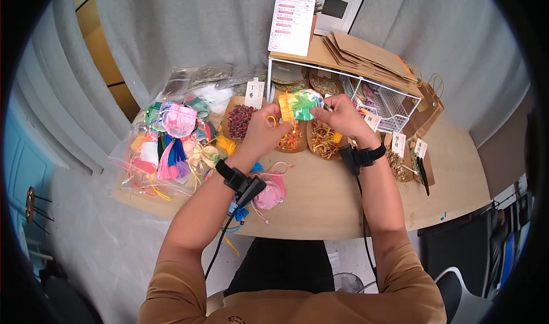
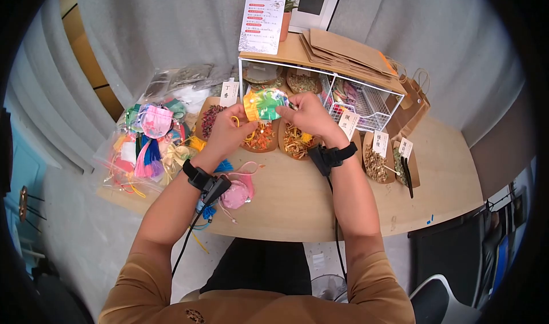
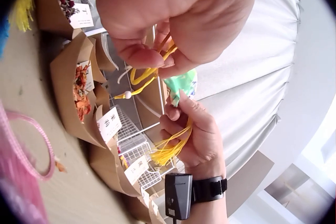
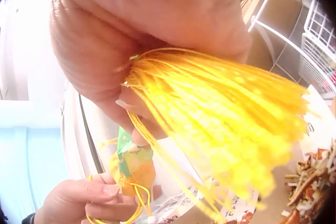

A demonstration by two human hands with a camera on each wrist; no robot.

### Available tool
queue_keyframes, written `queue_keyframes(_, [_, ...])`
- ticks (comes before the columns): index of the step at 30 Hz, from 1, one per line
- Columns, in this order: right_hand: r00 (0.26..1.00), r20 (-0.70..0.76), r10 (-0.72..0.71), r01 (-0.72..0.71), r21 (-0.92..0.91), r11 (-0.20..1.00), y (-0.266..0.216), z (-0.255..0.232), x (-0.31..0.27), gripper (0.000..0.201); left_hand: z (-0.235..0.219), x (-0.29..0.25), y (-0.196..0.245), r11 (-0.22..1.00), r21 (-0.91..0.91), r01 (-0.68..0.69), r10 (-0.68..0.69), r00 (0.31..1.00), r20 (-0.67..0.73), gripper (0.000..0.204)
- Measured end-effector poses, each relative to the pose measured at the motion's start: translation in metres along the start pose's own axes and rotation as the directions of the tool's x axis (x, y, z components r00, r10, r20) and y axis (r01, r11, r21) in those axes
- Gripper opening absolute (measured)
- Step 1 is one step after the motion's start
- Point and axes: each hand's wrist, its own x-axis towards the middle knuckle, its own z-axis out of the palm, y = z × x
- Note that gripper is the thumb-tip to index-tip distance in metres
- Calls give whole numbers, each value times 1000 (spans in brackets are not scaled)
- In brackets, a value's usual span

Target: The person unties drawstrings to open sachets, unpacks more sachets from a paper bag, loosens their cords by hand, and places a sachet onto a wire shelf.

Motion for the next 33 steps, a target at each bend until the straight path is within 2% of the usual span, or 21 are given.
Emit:
queue_keyframes(2, [1000, -26, -1, 0, -29, 1000, -5, 0, -1, 25, 0, -5, 10, 977, -71, 199, -195, 979, 66, 16])
queue_keyframes(3, [999, -20, -28, 27, -51, 998, 1, 0, 2, 27, 1, -5, 10, 977, -70, 201, -196, 978, 70, 16])
queue_keyframes(5, [999, -48, -17, 15, -49, 999, 1, 4, 3, 27, 1, -4, 10, 936, -77, 343, -342, 939, 25, 19])
queue_keyframes(8, [997, -82, -3, -1, -50, 999, 4, 8, 5, 26, 0, -4, 8, 929, -62, 365, -362, 930, 56, 17])
queue_keyframes(21, [990, -137, 9, -23, -103, 994, 8, 7, 7, 29, 0, -2, 0, 909, -110, 402, -404, 915, 4, 13])
queue_keyframes(23, [991, -129, 18, -33, -115, 993, 6, 7, 7, 30, -1, -2, -3, 931, -105, 349, -356, 933, -53, 14])
queue_keyframes(26, [991, -131, 29, -46, -134, 990, 6, 8, 7, 31, -1, -1, -8, 959, -40, 280, -283, 957, -67, 14])
queue_keyframes(30, [988, -146, 50, -65, -99, 993, 5, 9, 7, 31, -1, 0, -9, 966, -75, 247, -252, 965, -69, 14])
queue_keyframes(33, [986, -149, 75, -87, -77, 993, -2, 10, 4, 31, -3, 0, -10, 973, -34, 230, -232, 970, -77, 15])
